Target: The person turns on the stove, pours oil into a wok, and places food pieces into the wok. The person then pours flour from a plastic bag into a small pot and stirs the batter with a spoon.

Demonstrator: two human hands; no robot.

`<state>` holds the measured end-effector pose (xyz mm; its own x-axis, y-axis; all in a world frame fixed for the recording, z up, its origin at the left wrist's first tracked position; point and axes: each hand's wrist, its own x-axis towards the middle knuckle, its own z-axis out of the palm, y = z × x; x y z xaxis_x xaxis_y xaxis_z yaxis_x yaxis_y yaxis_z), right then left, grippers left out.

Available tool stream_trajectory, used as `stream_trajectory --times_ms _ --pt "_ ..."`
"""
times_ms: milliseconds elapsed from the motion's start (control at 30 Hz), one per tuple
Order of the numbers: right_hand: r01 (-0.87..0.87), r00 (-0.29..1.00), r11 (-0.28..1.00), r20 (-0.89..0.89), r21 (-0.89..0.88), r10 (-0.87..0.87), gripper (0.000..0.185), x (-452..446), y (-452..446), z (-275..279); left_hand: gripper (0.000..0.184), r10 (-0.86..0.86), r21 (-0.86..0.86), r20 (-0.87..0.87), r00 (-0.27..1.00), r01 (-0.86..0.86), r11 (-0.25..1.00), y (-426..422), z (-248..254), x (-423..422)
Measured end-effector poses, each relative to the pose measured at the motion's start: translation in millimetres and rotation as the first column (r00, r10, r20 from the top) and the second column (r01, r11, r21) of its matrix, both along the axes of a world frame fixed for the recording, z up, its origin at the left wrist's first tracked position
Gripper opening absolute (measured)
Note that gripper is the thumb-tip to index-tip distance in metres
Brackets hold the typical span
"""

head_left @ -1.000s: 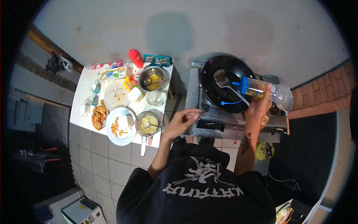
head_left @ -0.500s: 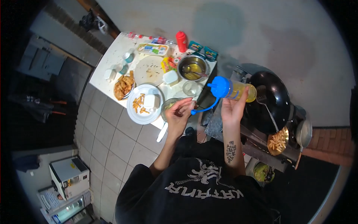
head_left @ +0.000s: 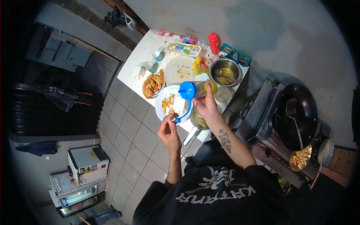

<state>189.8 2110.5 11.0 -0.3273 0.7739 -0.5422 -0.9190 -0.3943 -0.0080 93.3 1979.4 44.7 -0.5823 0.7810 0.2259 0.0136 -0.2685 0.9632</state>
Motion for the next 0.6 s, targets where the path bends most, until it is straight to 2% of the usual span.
stream_trajectory --times_ms 100,167,200,300,333,467,533,600 --pt "-0.066 0.998 0.994 0.002 -0.093 0.066 0.055 -16 11 -17 0.018 -0.032 0.047 -0.098 0.995 0.036 0.998 4 3 -8" --pt "-0.11 0.992 0.986 -0.068 -0.125 0.102 0.053 -26 16 -39 0.02 -0.039 -0.057 -0.178 0.983 0.029 0.998 10 3 -8" --pt "-0.124 0.991 0.988 0.041 -0.094 0.129 0.049 -28 14 -50 0.021 -0.067 -0.095 -0.224 0.972 0.046 0.994 13 2 -9" --pt "-0.195 0.978 0.976 0.051 -0.099 0.201 0.051 -28 19 -80 0.018 -0.107 -0.163 -0.181 0.978 0.078 0.984 24 -18 -9" --pt "-0.202 0.976 0.972 0.052 -0.122 0.209 0.053 -29 21 -86 0.018 -0.111 -0.21 -0.109 0.988 0.086 0.974 27 -23 -9" --pt "-0.168 0.982 0.961 0.043 -0.219 0.182 0.051 -35 29 -139 0.019 -0.115 -0.258 -0.109 0.987 0.084 0.962 28 -32 -7" --pt "-0.184 0.982 0.974 0.019 -0.134 0.189 0.05 -31 34 -160 0.021 -0.115 -0.292 -0.12 0.986 0.076 0.953 28 -34 -9" --pt "-0.231 0.972 0.955 -0.007 -0.188 0.234 0.049 -25 37 -167 0.02 -0.113 -0.303 -0.103 0.988 0.077 0.95 26 -41 -15"
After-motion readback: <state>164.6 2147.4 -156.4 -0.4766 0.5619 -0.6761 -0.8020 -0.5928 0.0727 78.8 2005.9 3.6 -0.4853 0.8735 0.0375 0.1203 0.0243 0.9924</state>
